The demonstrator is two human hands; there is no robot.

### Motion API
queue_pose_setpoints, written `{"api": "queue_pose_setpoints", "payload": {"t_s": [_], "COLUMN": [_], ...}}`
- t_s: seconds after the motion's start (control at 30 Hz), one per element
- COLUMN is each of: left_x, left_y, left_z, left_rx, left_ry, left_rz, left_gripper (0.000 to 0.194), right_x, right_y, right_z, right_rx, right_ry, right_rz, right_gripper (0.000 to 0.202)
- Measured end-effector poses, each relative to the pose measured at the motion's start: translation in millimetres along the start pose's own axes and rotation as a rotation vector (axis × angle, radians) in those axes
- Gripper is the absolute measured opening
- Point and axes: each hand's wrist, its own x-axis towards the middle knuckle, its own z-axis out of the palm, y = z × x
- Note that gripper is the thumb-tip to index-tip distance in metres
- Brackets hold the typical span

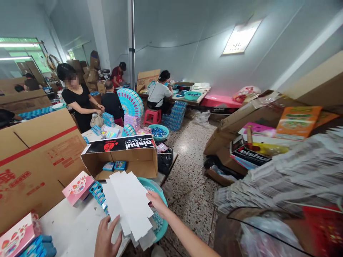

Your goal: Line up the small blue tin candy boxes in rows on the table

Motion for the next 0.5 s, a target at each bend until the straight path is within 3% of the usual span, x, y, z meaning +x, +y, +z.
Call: {"api": "queue_pose_setpoints", "payload": {"t_s": [0.13, 0.2, 0.3, 0.37, 0.43, 0.5], "left_x": [19.6, 28.7, 38.6, 41.1, 39.5, 34.9], "left_y": [2.4, 4.2, -2.6, -15.0, -29.6, -40.3], "left_z": [-4.5, -4.2, 3.5, 16.1, 34.4, 54.6], "left_rx": [0.184, 0.192, 0.136, 0.092, 0.024, -0.066], "left_ry": [0.179, 0.218, 0.108, 0.044, 0.033, 0.045], "left_rz": [0.083, 0.229, 0.5, 0.586, 0.599, 0.503], "left_gripper": [0.018, 0.022, 0.03, 0.031, 0.031, 0.03], "right_x": [-0.5, 0.8, 4.8, 9.1, 14.0, 17.9], "right_y": [-21.6, -26.5, -20.2, -9.2, 3.6, 16.0], "right_z": [9.4, 12.9, 11.7, 7.7, 3.9, 1.5], "right_rx": [0.015, -0.005, -0.004, 0.033, 0.062, 0.037], "right_ry": [-0.052, -0.066, -0.041, -0.02, -0.011, 0.004], "right_rz": [-0.069, -0.105, -0.094, -0.052, -0.013, -0.005], "right_gripper": [0.033, 0.036, 0.035, 0.032, 0.031, 0.034]}}
